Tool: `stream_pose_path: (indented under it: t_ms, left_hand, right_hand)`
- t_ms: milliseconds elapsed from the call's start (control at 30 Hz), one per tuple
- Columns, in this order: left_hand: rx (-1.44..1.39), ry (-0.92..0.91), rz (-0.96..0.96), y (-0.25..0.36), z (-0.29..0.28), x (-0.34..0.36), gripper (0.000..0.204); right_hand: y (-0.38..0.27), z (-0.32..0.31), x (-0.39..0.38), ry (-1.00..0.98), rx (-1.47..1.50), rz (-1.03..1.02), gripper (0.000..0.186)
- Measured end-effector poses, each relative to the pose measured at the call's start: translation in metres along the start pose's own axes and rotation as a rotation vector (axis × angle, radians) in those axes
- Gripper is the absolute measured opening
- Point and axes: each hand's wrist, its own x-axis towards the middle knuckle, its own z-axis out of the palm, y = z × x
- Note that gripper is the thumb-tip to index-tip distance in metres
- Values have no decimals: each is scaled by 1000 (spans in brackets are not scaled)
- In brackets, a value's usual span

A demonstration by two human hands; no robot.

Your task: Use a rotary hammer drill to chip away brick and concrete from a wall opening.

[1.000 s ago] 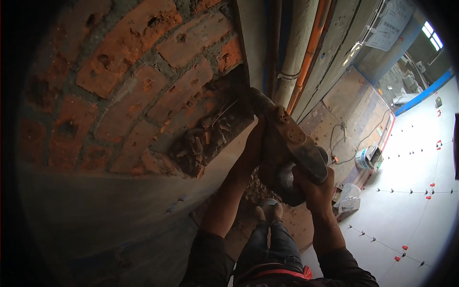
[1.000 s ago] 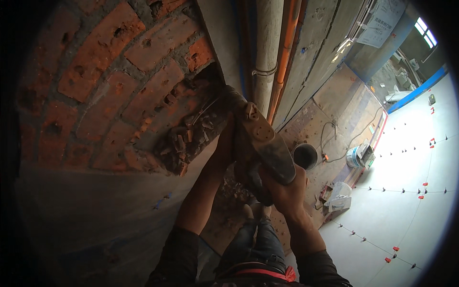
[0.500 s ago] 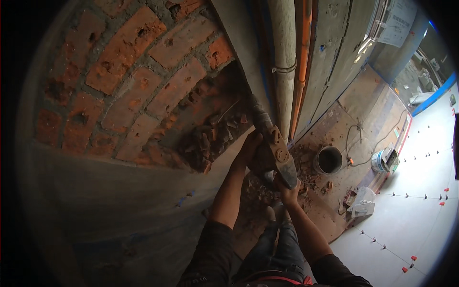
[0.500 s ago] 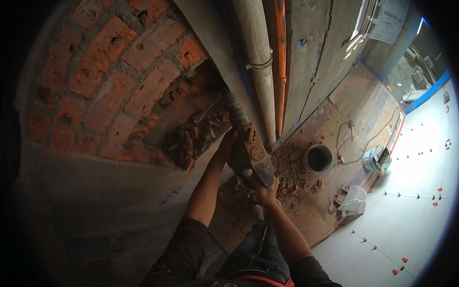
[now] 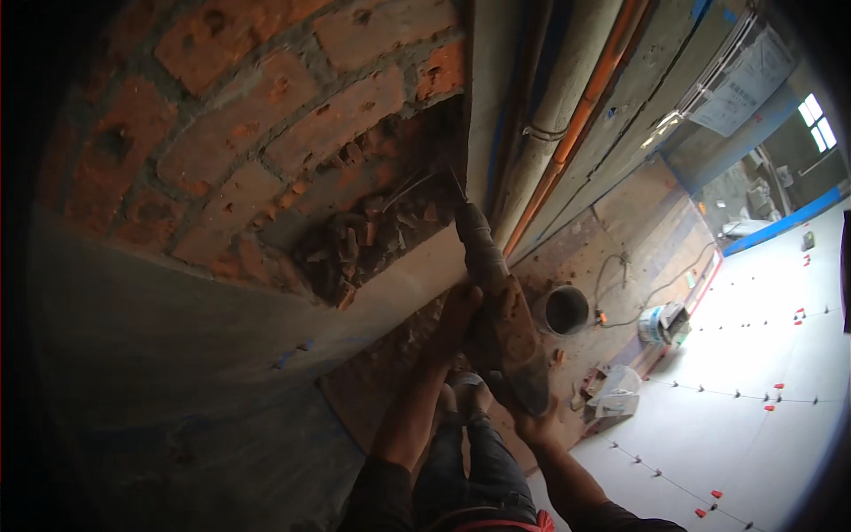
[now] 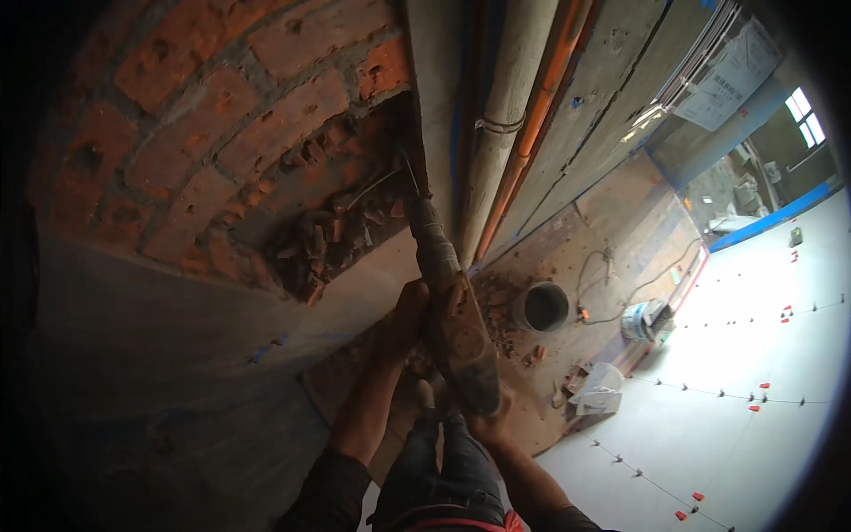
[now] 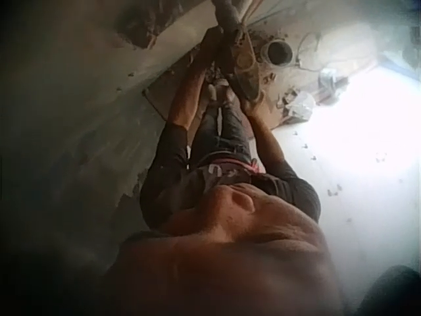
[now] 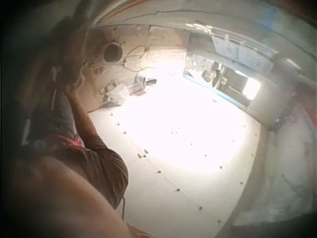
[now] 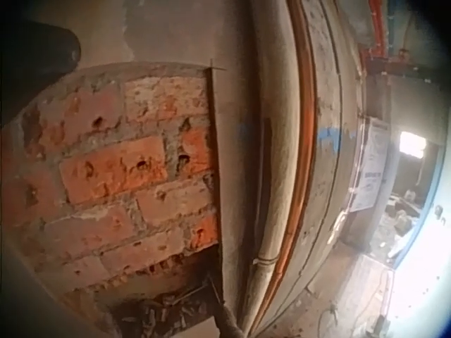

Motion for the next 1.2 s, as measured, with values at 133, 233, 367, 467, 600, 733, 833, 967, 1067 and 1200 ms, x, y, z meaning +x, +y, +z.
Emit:
stream_pose_path:
  t_ms: [133, 233, 367, 467, 600, 733, 833, 967, 1067, 1200]
  left_hand:
    - [47, -17, -81, 69, 50, 11, 45]
    - [-206, -88, -37, 100, 58, 30, 46]
    - [-282, -76, -116, 123, 41, 51, 55]
    - [-319, -87, -71, 136, 42, 62, 60]
    - [-523, -161, -142, 168, 66, 69, 62]
    - [-740, -263, -144, 186, 77, 80, 65]
    - [-669, -155, -111, 179, 73, 83, 63]
    - [-616, -146, -111, 155, 69, 91, 62]
    - [-367, -130, -74, 79, 34, 77, 65]
    - [40, -14, -248, -9, -19, 31, 68]
  right_hand:
    - [-27, -25, 17, 64, -94, -30, 15]
    - [-29, -16, 29, 179, -30, -52, 14]
    - [-66, 6, 56, 191, -114, 48, 14]
    - [-92, 15, 76, 239, -128, -79, 18]
    - [-110, -22, 97, 161, 43, 167, 12]
    - [-107, -34, 115, 146, -106, 94, 7]
    - [-119, -26, 142, 24, 13, 182, 10]
    - [-109, -26, 122, 98, 58, 198, 13]
    - [14, 1, 75, 132, 14, 58, 12]
    - [106, 29, 14, 66, 240, 338, 11]
